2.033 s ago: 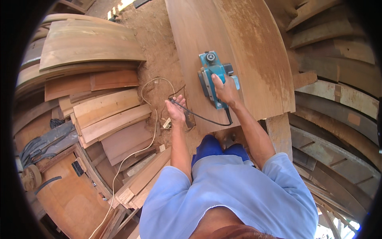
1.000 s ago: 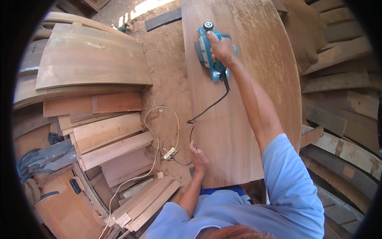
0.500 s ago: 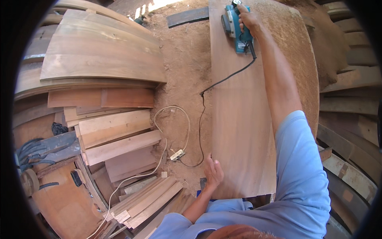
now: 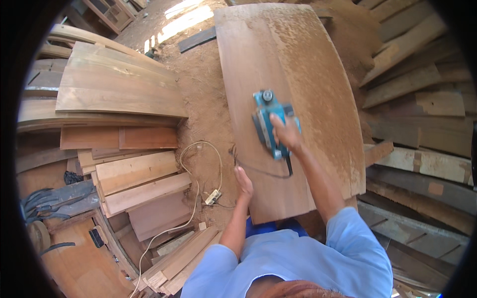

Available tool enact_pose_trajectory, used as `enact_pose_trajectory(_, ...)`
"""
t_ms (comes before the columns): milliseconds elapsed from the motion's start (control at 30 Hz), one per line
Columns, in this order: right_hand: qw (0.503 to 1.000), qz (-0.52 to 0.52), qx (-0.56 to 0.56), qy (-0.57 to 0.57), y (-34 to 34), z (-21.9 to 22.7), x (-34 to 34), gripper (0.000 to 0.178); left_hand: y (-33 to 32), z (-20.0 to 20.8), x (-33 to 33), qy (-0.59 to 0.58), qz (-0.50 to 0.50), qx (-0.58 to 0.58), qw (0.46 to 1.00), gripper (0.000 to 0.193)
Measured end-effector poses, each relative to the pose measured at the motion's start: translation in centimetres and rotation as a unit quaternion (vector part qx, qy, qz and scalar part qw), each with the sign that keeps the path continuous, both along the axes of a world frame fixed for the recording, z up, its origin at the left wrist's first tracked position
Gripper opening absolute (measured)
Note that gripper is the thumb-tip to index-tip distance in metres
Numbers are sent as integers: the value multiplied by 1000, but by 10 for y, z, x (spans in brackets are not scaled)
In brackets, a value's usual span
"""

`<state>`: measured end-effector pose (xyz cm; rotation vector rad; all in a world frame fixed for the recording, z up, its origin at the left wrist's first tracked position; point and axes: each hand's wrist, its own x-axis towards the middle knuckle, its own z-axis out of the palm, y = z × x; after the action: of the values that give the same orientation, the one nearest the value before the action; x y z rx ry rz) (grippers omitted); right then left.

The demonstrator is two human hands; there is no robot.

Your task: The person positions a large wooden board on a workbench, flips it over several times to inspect different sides, and then uses an electric planer to sand the surface of the wood.

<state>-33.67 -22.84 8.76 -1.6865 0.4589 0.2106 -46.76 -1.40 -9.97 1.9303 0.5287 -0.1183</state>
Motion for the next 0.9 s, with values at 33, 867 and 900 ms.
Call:
enact_pose_trajectory(33,1000,-6,1,1,-6,-8,-44,46,-6,21,9,24,6,-176,984,70)
enact_pose_trajectory(867,992,-19,-121,-10,32,-19,-279,58,40,42,8,44,41,-400,914,86)
enact_pose_trajectory(900,992,-14,-123,-6,31,-18,-269,58,37,37,9,38,47,-396,916,85)
